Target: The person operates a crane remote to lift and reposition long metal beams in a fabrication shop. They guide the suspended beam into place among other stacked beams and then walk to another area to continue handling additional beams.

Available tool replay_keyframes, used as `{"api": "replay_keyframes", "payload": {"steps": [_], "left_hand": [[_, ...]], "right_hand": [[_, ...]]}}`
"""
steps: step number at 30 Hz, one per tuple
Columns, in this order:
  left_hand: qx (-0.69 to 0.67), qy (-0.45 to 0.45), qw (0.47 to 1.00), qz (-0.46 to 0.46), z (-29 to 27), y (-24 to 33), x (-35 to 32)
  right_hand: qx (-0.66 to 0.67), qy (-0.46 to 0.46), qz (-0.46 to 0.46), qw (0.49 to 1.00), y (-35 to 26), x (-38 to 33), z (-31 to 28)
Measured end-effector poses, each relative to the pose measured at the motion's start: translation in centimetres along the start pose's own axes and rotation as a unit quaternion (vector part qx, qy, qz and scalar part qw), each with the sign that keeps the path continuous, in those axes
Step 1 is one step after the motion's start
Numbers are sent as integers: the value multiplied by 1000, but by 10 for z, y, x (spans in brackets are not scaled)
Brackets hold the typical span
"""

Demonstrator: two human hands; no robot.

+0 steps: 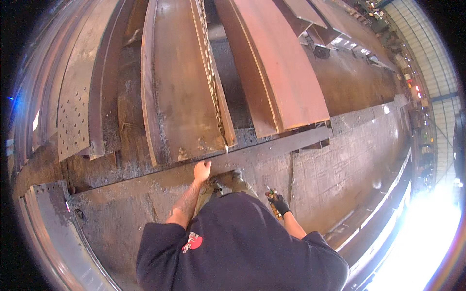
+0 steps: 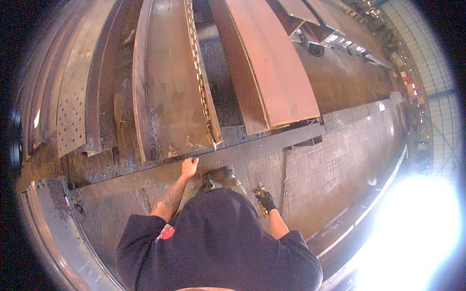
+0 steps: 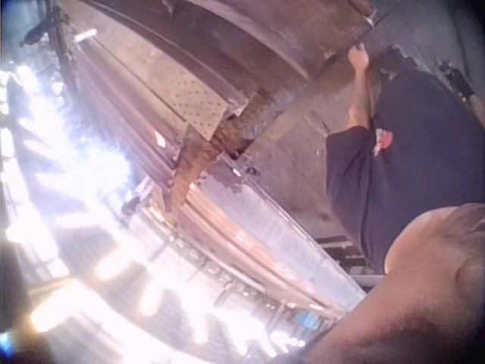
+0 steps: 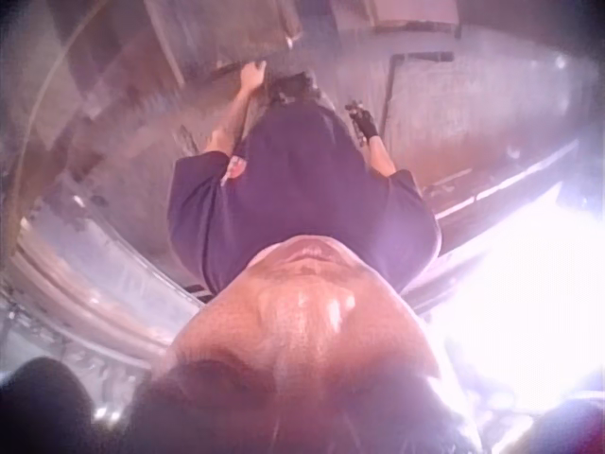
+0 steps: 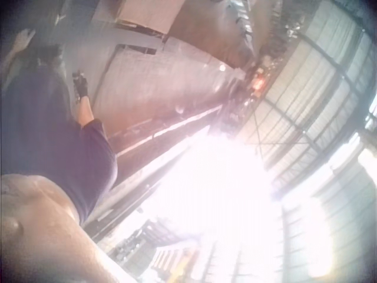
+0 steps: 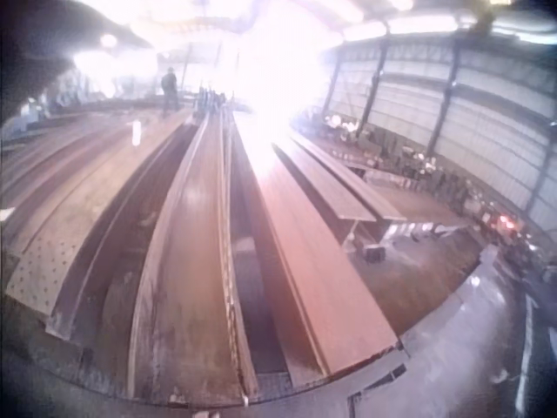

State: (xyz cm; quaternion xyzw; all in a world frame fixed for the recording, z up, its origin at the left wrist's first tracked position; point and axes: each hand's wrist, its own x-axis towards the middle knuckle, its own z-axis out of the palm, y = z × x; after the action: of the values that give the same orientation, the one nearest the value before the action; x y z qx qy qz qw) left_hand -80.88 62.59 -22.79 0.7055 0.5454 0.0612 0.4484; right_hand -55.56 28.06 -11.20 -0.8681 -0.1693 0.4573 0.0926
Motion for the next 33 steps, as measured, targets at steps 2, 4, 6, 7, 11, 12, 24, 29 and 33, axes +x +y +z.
{"api": "replay_keyframes", "payload": {"steps": [2,4,6,7,11,12,24,29,33], "left_hand": [[-97,13,995,30,-8,26,1],[-109,-7,994,21,-5,41,15],[-133,-37,990,6,1,45,28],[-149,-59,987,-4,8,43,37],[-79,-94,992,4,25,43,61],[-114,-116,986,-27,30,41,66],[-183,-66,970,-146,60,42,106],[25,-19,998,-58,57,62,103],[68,-40,996,-37,55,61,103]], "right_hand": [[-7,25,15,1000,30,-14,18],[-17,37,25,999,30,-17,18],[-27,24,51,998,26,-30,18],[-39,65,55,996,32,-34,23],[-2,64,49,997,44,-39,33],[19,66,62,996,46,-41,35],[70,69,174,980,73,-116,74],[3,70,207,976,102,-128,87],[47,67,200,976,98,-131,80]]}}
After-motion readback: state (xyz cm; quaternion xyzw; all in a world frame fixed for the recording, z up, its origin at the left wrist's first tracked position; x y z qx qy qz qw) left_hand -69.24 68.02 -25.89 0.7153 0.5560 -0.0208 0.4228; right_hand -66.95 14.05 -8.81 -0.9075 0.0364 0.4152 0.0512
